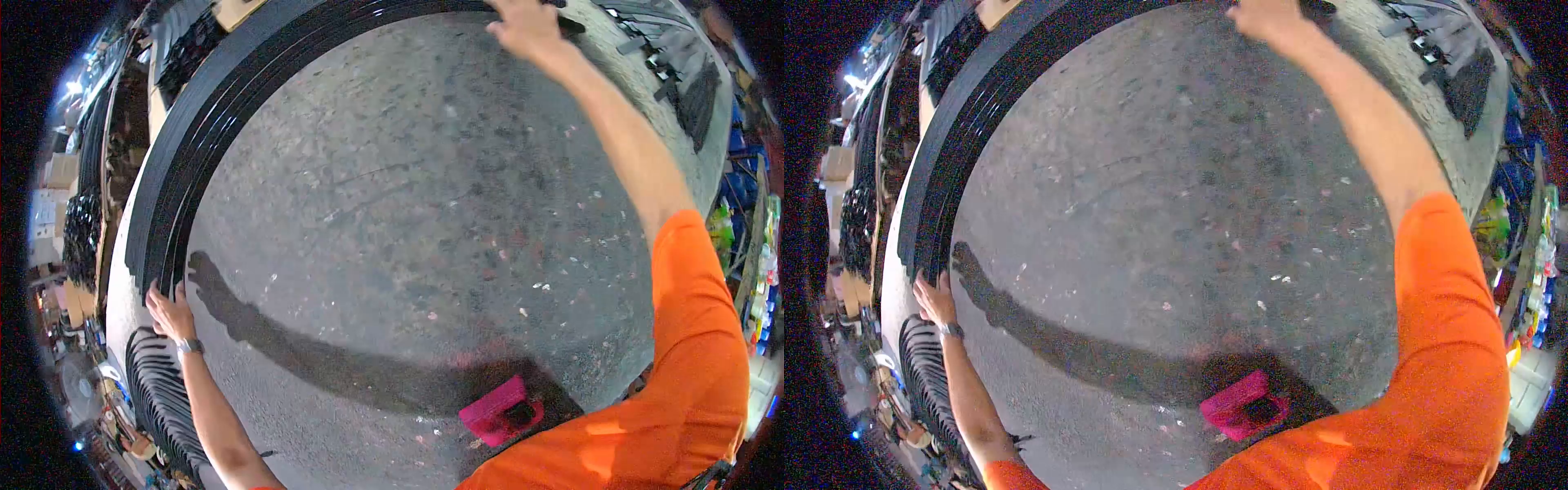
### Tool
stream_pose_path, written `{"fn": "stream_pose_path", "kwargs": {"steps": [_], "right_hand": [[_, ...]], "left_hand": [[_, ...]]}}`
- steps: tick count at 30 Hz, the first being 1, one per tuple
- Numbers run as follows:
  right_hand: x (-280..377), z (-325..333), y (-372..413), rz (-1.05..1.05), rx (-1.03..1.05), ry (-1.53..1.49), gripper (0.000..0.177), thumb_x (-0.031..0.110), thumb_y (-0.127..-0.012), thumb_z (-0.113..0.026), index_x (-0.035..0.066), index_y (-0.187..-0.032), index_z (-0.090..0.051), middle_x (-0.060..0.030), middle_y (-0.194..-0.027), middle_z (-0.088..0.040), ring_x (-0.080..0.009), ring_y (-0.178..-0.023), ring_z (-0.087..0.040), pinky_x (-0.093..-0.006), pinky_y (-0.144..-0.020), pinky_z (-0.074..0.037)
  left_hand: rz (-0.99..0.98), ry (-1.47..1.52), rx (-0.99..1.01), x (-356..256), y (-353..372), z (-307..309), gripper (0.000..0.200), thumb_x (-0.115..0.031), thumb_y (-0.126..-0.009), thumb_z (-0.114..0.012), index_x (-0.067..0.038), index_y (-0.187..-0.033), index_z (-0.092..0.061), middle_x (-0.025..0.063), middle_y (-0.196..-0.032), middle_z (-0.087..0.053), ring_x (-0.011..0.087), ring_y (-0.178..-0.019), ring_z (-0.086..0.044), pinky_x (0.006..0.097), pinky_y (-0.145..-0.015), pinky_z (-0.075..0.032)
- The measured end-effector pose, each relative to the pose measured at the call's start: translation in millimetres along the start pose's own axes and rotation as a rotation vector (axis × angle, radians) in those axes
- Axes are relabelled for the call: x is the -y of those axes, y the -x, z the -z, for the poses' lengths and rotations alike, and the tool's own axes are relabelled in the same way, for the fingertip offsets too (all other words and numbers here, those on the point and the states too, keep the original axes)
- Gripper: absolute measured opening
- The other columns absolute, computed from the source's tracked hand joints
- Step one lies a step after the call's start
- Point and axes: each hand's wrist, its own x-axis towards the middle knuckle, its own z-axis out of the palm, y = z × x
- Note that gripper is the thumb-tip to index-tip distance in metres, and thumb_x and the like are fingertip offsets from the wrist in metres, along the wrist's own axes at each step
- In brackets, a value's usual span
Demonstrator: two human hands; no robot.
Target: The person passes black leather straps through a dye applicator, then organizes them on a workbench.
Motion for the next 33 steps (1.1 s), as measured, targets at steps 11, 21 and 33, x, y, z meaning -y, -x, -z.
{"fn": "stream_pose_path", "kwargs": {"steps": [11, 21, 33], "right_hand": [[-60, -58, 35, -0.173, -0.123, 0.007, 0.048, 0.049, -0.097, -0.049, 0.014, -0.129, -0.061, -0.0095, -0.122, -0.057, -0.0299, -0.118, -0.051, -0.0542, -0.094, -0.040], [-60, -58, 22, -0.284, -0.019, 0.054, 0.053, 0.049, -0.100, -0.041, 0.013, -0.136, -0.055, -0.0123, -0.128, -0.052, -0.0317, -0.122, -0.047, -0.0556, -0.100, -0.036], [-34, -13, 90, -0.241, -0.026, -0.229, 0.059, 0.045, -0.099, -0.043, 0.006, -0.144, -0.043, -0.0185, -0.151, -0.036, -0.0366, -0.141, -0.029, -0.0593, -0.113, -0.021]], "left_hand": [[-0.155, 0.426, 0.053, -41, 91, -25, 0.051, -0.039, -0.103, -0.044, -0.003, -0.138, -0.052, 0.0199, -0.142, -0.049, 0.0355, -0.133, -0.044, 0.0451, -0.111, -0.035], [-0.177, 0.377, 0.056, -33, 88, -30, 0.050, -0.039, -0.102, -0.045, -0.003, -0.137, -0.053, 0.0188, -0.139, -0.051, 0.0354, -0.129, -0.046, 0.0452, -0.108, -0.036], [0.028, -0.074, 0.357, -78, 82, -36, 0.059, -0.042, -0.104, -0.037, 0.007, -0.136, -0.047, 0.0276, -0.141, -0.047, 0.0402, -0.130, -0.045, 0.0467, -0.110, -0.036]]}}
